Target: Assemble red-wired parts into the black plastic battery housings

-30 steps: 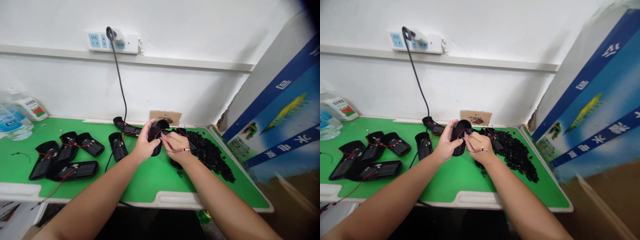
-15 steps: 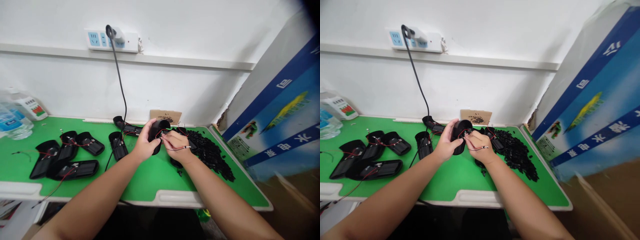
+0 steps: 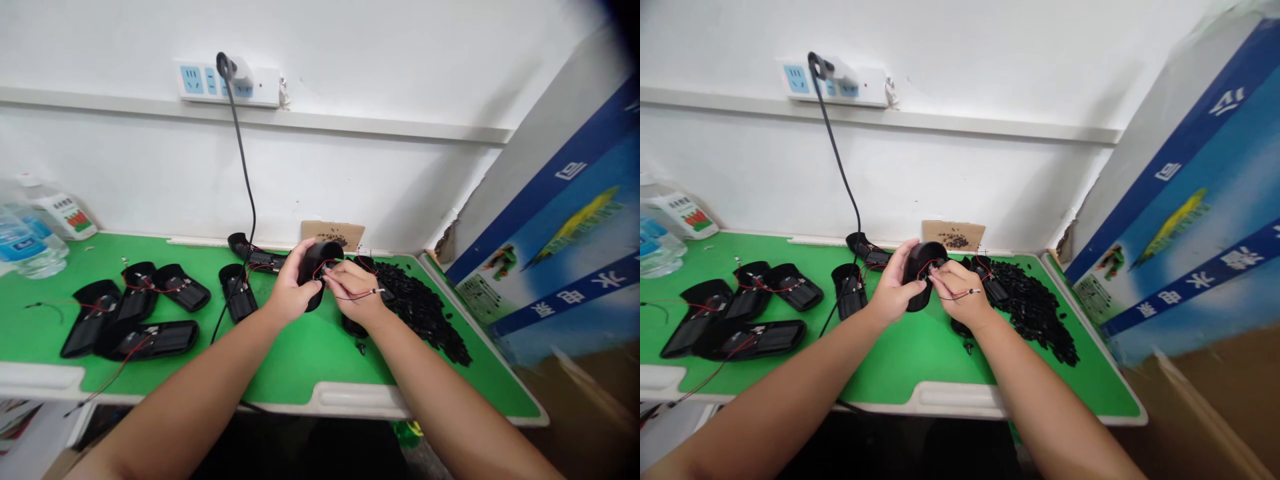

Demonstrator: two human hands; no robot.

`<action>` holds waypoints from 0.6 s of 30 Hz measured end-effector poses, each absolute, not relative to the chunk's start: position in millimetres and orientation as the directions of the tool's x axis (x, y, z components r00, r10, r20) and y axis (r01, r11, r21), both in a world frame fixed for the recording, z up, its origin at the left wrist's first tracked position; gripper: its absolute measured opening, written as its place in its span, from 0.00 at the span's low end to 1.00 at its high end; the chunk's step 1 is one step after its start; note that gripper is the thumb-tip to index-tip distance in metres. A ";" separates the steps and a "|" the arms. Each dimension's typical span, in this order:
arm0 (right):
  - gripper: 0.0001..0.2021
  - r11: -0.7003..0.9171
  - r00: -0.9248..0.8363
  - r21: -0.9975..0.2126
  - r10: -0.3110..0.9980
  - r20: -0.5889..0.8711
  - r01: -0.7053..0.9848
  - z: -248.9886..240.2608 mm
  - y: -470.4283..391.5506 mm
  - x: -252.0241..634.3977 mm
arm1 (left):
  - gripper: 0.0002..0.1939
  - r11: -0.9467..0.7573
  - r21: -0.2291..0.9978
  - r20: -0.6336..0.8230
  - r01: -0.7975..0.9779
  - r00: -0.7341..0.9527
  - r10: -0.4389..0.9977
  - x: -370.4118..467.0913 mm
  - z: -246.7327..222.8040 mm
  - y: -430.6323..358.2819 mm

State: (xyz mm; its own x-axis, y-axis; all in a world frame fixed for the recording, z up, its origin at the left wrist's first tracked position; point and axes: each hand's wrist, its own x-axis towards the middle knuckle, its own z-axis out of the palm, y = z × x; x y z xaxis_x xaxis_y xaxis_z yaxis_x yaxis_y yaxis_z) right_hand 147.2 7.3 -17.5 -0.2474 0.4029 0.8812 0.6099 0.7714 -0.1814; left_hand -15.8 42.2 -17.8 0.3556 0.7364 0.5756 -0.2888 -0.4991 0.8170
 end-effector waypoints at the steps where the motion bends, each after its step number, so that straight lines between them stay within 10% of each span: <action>1: 0.09 0.780 -0.256 -0.198 0.417 0.872 0.594 -17.5 7.0 147.3 | 0.39 -0.498 0.816 0.576 -0.294 0.343 0.742 -16.0 -17.6 42.4; 18: 0.11 0.760 -0.214 -0.351 0.532 0.819 0.547 -18.7 1.8 134.1 | 0.40 -0.397 0.845 0.501 -0.358 0.273 0.821 -11.0 -7.2 34.7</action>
State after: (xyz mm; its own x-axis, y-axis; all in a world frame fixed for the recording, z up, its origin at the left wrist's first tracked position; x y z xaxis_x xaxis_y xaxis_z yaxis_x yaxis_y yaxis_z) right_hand 134.1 1.8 -18.7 -0.2139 0.5319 0.8193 0.5470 0.7601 -0.3507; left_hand -11.0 34.7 -7.2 0.2730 0.8210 0.5014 -0.3580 -0.3971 0.8451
